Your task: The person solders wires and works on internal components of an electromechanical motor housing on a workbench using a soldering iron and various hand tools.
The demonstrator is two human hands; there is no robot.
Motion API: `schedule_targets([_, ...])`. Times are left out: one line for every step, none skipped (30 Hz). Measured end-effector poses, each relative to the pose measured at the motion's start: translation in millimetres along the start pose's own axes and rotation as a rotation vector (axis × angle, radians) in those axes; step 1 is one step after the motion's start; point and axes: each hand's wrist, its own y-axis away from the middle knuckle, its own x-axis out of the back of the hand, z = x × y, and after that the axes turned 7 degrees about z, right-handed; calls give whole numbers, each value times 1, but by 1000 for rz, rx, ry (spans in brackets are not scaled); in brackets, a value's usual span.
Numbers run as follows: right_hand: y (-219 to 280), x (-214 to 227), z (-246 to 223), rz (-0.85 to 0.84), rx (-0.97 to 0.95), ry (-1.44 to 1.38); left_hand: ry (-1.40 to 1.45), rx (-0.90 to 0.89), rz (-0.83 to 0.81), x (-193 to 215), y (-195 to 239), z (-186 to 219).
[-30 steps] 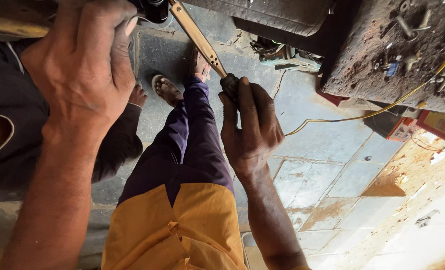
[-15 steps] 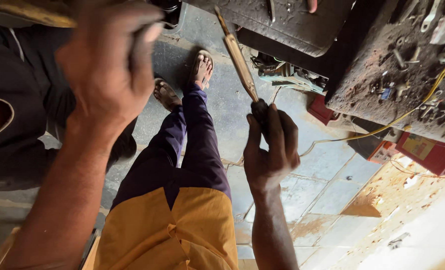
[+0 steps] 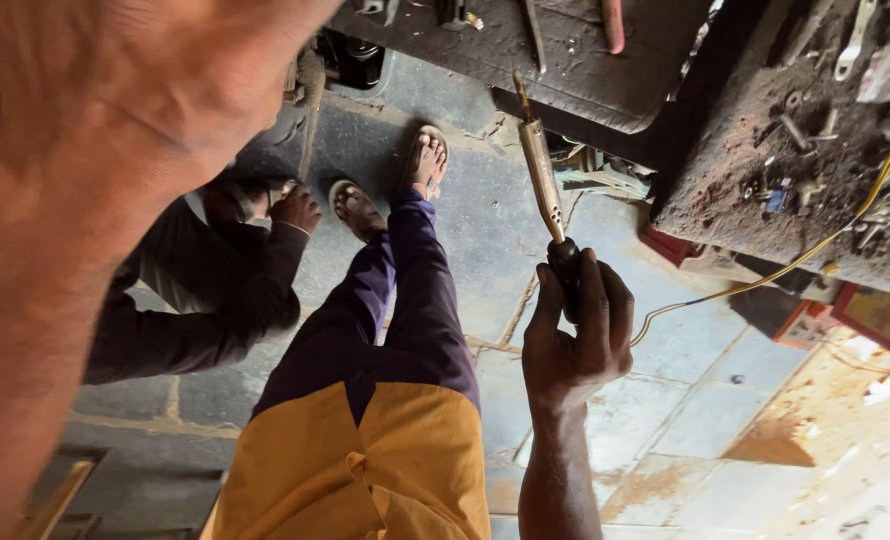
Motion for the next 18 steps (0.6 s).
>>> schedule_targets([1, 1, 0, 2, -7, -8, -18, -33, -34, 2, -4, 1])
schedule_targets([1, 2, 0, 3, -13, 2, -30, -53, -57, 4, -8, 1])
schedule_targets([1, 2, -2, 7, -22, 14, -40, -71, -75, 5, -12, 1])
schedule_targets([1, 0, -4, 10, -31, 25, -50, -91, -93, 5, -17, -2])
schedule_targets([1, -1, -5, 11, -37, 10, -61, -114, -99, 6, -20, -4])
schedule_targets([2, -3, -7, 13, -43, -5, -66, -127, -112, 5, -24, -4])
schedule_targets([2, -3, -7, 9, -46, -19, -74, -144, -130, 6, -26, -3])
schedule_targets([2, -2, -7, 9, -48, -19, -80, -156, -144, 6, -29, -2])
schedule_targets([0, -2, -6, 11, -44, -23, -89, -154, -163, 7, -30, -1])
schedule_targets([0, -2, -5, 12, -39, -26, -104, -159, -182, 9, -31, -1])
schedule_targets([-1, -2, -6, 11, -40, -17, -112, -172, -178, 9, -33, -1])
schedule_targets([0, -2, -7, 11, -42, -8, -120, -183, -184, 8, -34, -1])
schedule_targets([-1, -2, -7, 9, -40, 0, -129, -191, -176, 7, -35, -2])
schedule_targets([-1, -2, -7, 7, -41, -11, -138, -198, -167, 5, -36, -2])
schedule_targets([-1, -2, -7, 4, -42, -21, -80, -195, -145, 0, -38, -5])
schedule_targets([-2, -2, -7, 2, -43, -32, -56, -203, -117, -2, -38, -7])
schedule_targets([-2, -2, -7, -2, -46, -21, -32, -211, -91, -4, -38, -9])
schedule_targets([-3, -3, -7, -5, -50, -10, -43, -229, -60, -4, -37, -12])
